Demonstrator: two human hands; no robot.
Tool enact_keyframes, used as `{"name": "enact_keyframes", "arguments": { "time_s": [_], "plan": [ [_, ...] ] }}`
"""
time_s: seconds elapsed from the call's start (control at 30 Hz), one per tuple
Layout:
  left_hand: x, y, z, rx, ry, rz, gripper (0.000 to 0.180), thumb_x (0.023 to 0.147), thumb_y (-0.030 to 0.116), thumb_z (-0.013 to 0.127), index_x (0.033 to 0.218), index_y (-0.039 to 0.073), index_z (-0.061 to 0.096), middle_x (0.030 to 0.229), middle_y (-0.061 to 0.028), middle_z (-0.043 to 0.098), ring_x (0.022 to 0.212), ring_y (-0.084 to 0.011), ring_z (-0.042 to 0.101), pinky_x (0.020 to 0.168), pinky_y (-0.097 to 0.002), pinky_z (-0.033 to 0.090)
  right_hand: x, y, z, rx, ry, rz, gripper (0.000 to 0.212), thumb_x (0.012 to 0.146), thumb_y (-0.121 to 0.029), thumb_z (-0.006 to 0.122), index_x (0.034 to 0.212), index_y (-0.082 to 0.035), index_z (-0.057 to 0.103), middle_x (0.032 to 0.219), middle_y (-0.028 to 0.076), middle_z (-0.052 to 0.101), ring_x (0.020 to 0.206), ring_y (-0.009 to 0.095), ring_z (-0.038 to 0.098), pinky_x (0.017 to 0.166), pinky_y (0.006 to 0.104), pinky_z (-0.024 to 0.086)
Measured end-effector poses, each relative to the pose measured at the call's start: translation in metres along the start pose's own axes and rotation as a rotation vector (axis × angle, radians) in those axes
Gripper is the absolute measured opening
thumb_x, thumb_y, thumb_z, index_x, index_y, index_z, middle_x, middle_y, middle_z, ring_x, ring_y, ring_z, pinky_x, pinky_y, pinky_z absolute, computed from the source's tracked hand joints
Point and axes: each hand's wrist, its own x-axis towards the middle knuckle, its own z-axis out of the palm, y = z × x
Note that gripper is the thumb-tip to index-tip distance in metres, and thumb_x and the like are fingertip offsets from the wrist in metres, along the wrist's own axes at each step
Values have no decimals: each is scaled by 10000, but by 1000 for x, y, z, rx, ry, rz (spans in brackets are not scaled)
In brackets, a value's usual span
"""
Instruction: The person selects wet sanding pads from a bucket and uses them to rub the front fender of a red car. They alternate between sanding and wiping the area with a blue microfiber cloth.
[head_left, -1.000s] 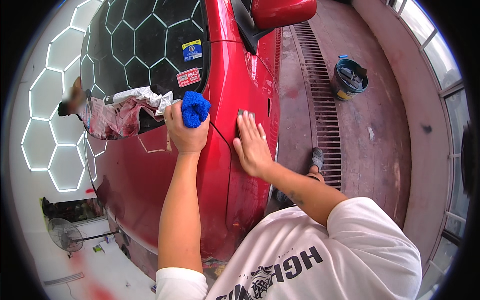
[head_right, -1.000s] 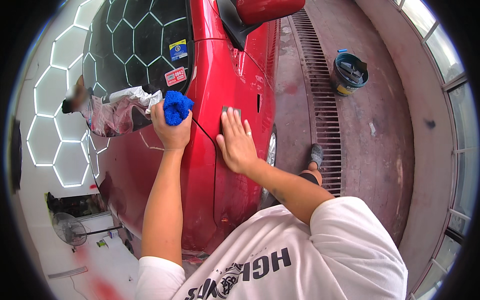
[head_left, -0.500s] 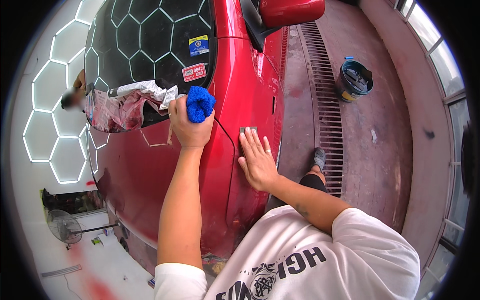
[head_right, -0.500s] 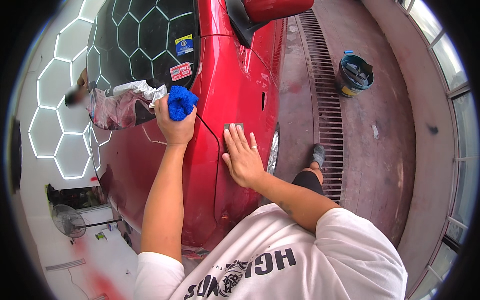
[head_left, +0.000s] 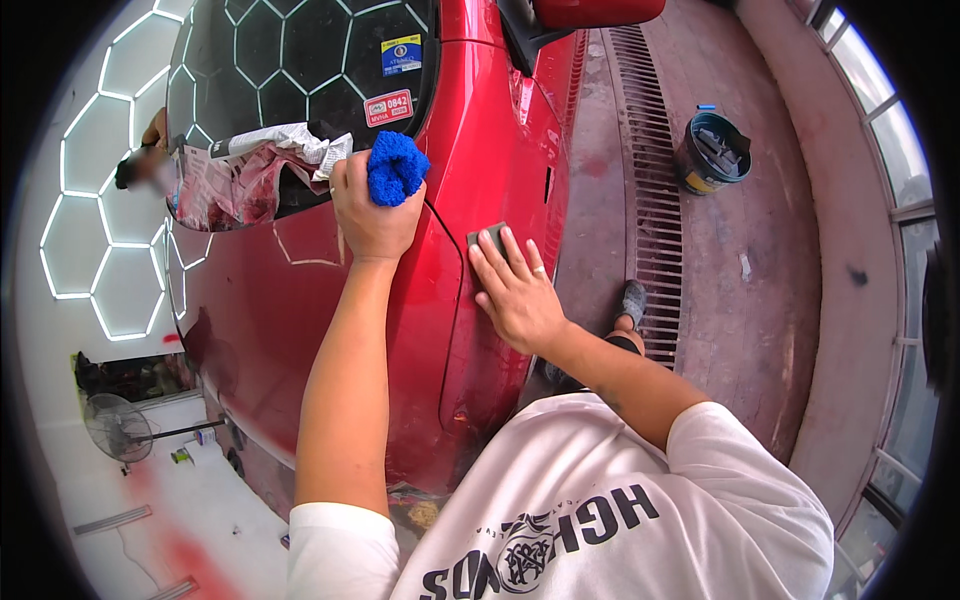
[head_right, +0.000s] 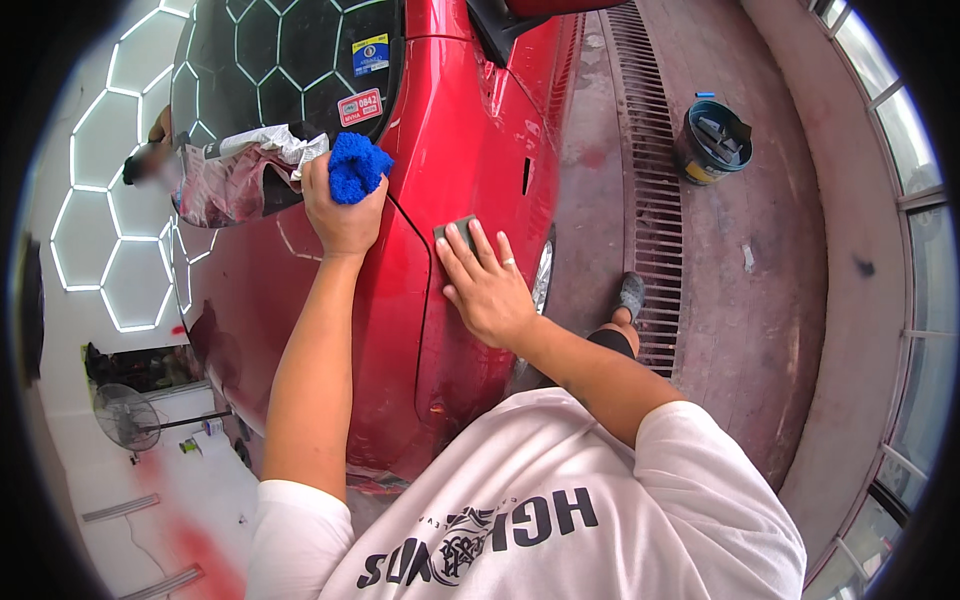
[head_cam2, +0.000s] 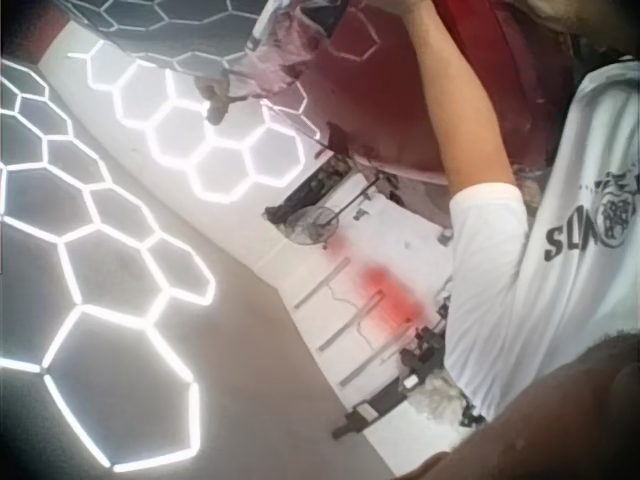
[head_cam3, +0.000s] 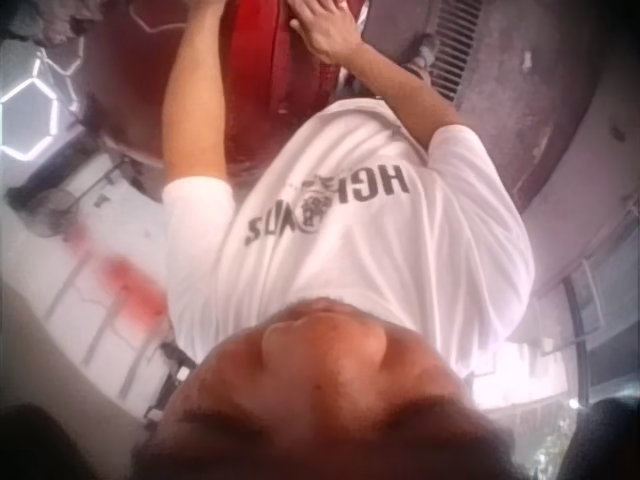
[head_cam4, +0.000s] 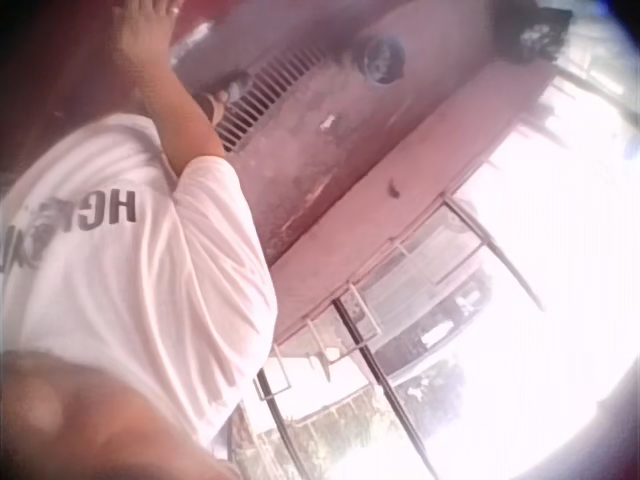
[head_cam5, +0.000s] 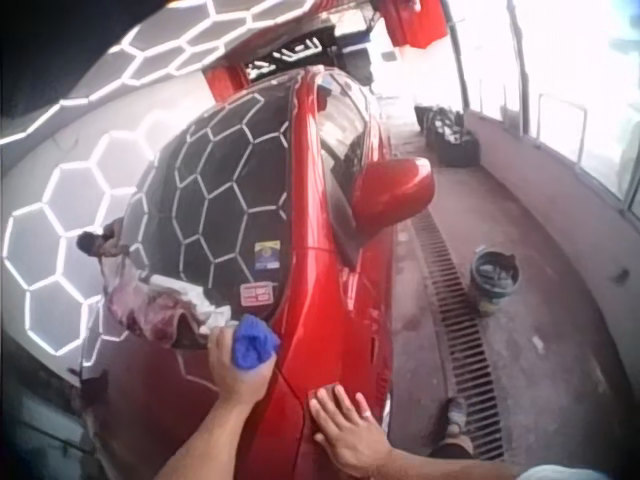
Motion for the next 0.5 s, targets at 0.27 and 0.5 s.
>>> {"name": "enact_keyframes", "arguments": {
  "time_s": [0.27, 0.5],
  "plan": [
    [-2, -1, 4, -6, 4, -41, 534, 702, 152, 935, 1129, 90, 622, 1066, -134, 645, 1022, -393, 649, 906, -510, 546, -9, 22, 7, -22, -52, -152, 732, 1095, -375, 574, 1707, -49, 337, 1801, 161, 287, 1690, 373, 193, 1364, 596, 145],
    [1, 0, 1, -7, 24, -19, 507, 714, 154, 922, 1121, 70, 631, 1052, -144, 639, 1002, -404, 653, 884, -512, 549, 11, 30, -3, -35, -15, -222, 705, 1105, -378, 555, 1699, -52, 362, 1797, 150, 303, 1686, 349, 218, 1373, 569, 131]
  ]
}}
